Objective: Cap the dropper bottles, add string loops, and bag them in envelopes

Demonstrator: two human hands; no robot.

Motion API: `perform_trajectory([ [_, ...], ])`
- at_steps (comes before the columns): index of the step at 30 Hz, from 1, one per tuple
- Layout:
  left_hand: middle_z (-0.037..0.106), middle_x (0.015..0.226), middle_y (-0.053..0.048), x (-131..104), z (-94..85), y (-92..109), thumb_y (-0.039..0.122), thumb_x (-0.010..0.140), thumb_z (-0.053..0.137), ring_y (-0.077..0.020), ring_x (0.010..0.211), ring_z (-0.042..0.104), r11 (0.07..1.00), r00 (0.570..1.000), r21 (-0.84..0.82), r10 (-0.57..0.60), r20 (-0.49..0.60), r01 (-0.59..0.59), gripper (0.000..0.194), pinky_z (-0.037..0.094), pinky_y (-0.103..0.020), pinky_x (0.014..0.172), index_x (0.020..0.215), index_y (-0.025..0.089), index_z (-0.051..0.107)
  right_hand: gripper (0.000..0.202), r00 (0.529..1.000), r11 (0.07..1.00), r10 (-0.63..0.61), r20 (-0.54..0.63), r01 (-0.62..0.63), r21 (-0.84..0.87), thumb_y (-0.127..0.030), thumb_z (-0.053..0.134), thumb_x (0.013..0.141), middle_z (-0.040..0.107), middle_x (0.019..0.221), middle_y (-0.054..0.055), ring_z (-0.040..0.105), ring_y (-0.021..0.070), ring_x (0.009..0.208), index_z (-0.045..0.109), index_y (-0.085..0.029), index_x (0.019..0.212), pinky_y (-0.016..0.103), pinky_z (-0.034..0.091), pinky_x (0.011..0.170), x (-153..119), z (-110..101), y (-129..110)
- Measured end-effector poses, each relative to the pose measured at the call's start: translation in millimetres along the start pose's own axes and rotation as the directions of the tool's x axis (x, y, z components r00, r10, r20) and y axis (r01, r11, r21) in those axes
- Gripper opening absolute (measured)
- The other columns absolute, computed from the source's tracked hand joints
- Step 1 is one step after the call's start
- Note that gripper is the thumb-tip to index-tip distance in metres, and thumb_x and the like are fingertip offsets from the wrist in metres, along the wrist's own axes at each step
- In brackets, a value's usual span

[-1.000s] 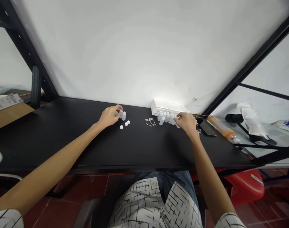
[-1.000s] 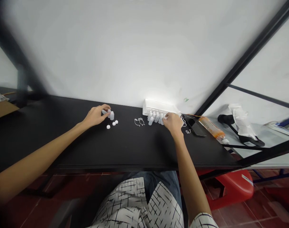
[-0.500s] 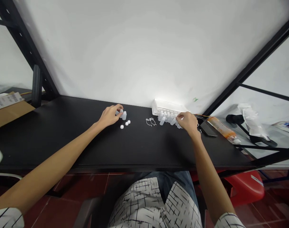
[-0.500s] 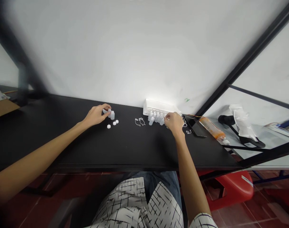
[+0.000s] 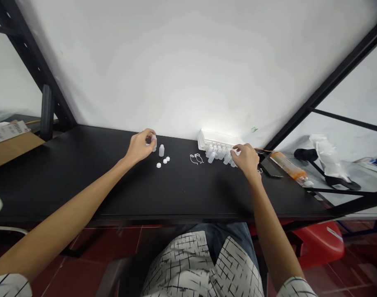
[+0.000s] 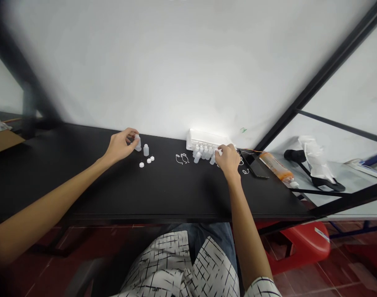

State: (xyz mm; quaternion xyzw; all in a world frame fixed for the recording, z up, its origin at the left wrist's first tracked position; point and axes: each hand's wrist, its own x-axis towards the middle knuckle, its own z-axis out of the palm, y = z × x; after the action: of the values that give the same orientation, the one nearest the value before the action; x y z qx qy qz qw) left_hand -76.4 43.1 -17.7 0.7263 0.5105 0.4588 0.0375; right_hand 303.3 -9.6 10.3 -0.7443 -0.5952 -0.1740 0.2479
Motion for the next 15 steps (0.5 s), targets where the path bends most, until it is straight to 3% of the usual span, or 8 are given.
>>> perform_trajectory([
  [3, 0.068, 0.083, -0.004, 0.9, -4.3, 5.3, 0.026, 0.081, 0.054, -0.0172, 0.076, 0.066, 0.998, 0.995, -0.066, -0.010, -0.099, 0.003, 0.023, 0.055, -0.028, 0.071, 0.101, 0.017, 0.064, 0.025, 0.988, 0.994, -0.012, -0.152, 0.029, 0.110, -0.029, 0.057, 0.083, 0.067, 0.098, 0.010, 0.059, 0.0223, 0.078, 0.073, -0.018, 0.100, 0.031, 0.039, 0.067, -1.1, -0.8, -6.8],
  [6, 0.066, 0.087, -0.004, -0.9, -6.9, 12.8, 0.028, 0.082, 0.056, -0.0147, 0.070, 0.065, 0.987, 0.994, -0.155, -0.047, -0.103, 0.030, 0.026, 0.055, -0.025, 0.063, 0.104, 0.017, 0.064, 0.023, 0.970, 0.962, -0.103, -0.218, 0.154, 0.227, -0.027, 0.053, 0.086, 0.069, 0.091, 0.010, 0.060, 0.0205, 0.074, 0.072, -0.016, 0.094, 0.031, 0.042, 0.071, -3.5, -1.2, -27.1],
  [10, 0.066, 0.089, -0.006, -9.3, -5.1, 26.1, 0.035, 0.084, 0.059, -0.0146, 0.067, 0.065, 0.956, 0.999, -0.290, -0.032, 0.011, 0.034, 0.031, 0.053, -0.023, 0.054, 0.108, 0.016, 0.065, 0.019, 0.945, 0.914, -0.327, 0.032, 0.307, 0.266, -0.027, 0.055, 0.088, 0.072, 0.090, 0.006, 0.064, 0.0206, 0.083, 0.073, -0.019, 0.089, 0.029, 0.042, 0.072, -8.4, 6.9, -70.6],
  [12, 0.067, 0.089, -0.006, -15.5, -1.8, 32.7, 0.038, 0.083, 0.061, -0.0155, 0.069, 0.066, 0.937, 0.997, -0.349, 0.002, 0.075, 0.024, 0.036, 0.053, -0.023, 0.054, 0.110, 0.015, 0.066, 0.017, 0.904, 0.917, -0.376, 0.205, 0.332, 0.219, -0.030, 0.060, 0.086, 0.073, 0.090, 0.006, 0.065, 0.0221, 0.087, 0.074, -0.021, 0.088, 0.029, 0.042, 0.070, -11.1, 17.0, -91.1],
  [15, 0.068, 0.095, -0.010, -24.8, 5.0, 40.3, 0.042, 0.082, 0.063, -0.0172, 0.072, 0.066, 0.915, 0.982, -0.402, 0.065, 0.176, 0.011, 0.042, 0.055, -0.024, 0.054, 0.112, 0.012, 0.068, 0.019, 0.858, 0.924, -0.382, 0.343, 0.352, 0.148, -0.035, 0.063, 0.085, 0.073, 0.095, 0.008, 0.065, 0.0244, 0.090, 0.074, -0.020, 0.086, 0.030, 0.041, 0.068, -16.1, 35.4, -110.3],
])
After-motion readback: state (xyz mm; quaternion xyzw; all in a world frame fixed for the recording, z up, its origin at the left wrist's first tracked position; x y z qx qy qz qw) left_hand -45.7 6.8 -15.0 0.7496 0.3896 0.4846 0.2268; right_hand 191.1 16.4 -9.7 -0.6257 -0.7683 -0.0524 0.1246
